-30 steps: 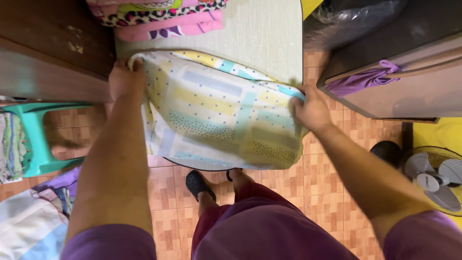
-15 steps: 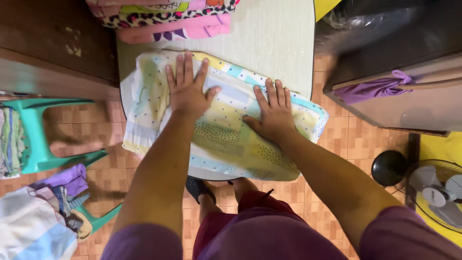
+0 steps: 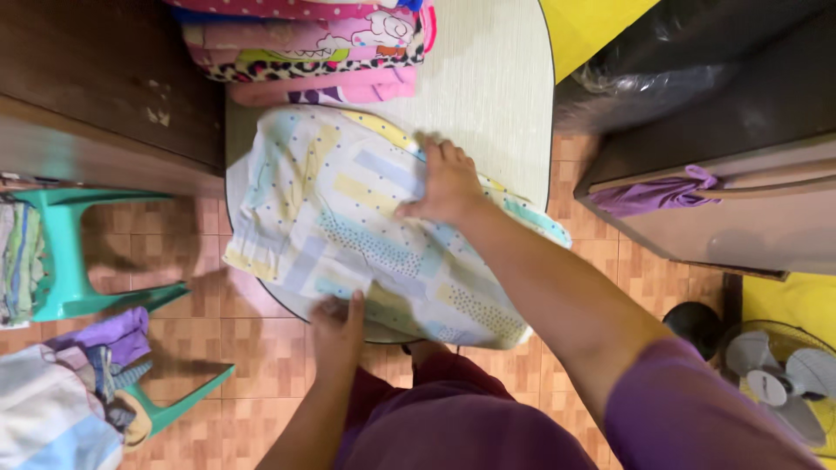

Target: The person folds several pieces of bedding and towels on a small round table, smoothing and aligning each item before stacking them. The person handles patterned sheets, a leopard-print towel, and a pastel-striped towel, placing each folded item on top of the previous one.

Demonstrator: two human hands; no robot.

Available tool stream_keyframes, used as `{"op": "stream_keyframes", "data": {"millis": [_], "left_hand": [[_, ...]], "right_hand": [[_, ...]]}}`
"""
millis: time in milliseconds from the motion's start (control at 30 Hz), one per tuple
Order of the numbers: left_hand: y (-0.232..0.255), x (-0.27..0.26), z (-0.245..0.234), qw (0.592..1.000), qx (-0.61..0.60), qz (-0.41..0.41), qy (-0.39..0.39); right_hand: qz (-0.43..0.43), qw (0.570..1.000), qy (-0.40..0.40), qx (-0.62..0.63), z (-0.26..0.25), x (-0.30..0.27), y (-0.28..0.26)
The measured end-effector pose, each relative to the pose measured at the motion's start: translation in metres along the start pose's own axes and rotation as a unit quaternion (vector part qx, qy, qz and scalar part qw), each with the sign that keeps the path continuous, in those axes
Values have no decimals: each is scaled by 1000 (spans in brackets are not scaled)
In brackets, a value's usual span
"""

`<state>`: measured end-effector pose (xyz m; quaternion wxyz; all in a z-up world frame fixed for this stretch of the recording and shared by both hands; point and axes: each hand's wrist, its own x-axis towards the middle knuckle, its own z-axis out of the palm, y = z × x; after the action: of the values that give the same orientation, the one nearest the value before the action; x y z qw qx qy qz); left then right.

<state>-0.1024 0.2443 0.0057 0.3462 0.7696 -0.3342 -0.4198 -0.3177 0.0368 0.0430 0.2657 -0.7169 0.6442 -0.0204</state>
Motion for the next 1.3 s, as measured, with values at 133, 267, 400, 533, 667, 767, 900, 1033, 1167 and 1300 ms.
{"op": "stream_keyframes", "data": {"millis": [133, 267, 400, 533, 667, 767, 900, 1033, 1167, 1300], "left_hand": [[-36, 2, 5, 961, -103, -228, -121], [-17, 12, 29, 963, -200, -142, -115], [18, 12, 3, 889, -399, -169, -151], [62, 49, -46, 871, -367, -54, -323], [106, 73, -61, 858, -176, -104, -472], [145, 93, -59, 827, -120, -35, -548], [222, 111, -37, 820, 11, -16, -572], [311, 95, -28, 808, -3, 36, -589], [337, 82, -59, 857, 35, 244, -453], [276, 97, -77, 812, 93, 427, -387]], "right_hand": [[-3, 985, -152, 84, 7, 23, -5], [-16, 970, -138, 197, -21, 9, 11], [56, 908, -94, 405, -79, -61, 10], [135, 751, 4, 646, -107, -151, 3], [197, 634, 86, 743, -65, -218, -14], [220, 590, 127, 766, -38, -245, -16], [176, 579, 170, 778, -56, -248, -16], [177, 593, 256, 743, -116, -240, -29], [156, 613, 351, 691, -137, -255, -40], [23, 667, 422, 613, -81, -257, -37]]}}
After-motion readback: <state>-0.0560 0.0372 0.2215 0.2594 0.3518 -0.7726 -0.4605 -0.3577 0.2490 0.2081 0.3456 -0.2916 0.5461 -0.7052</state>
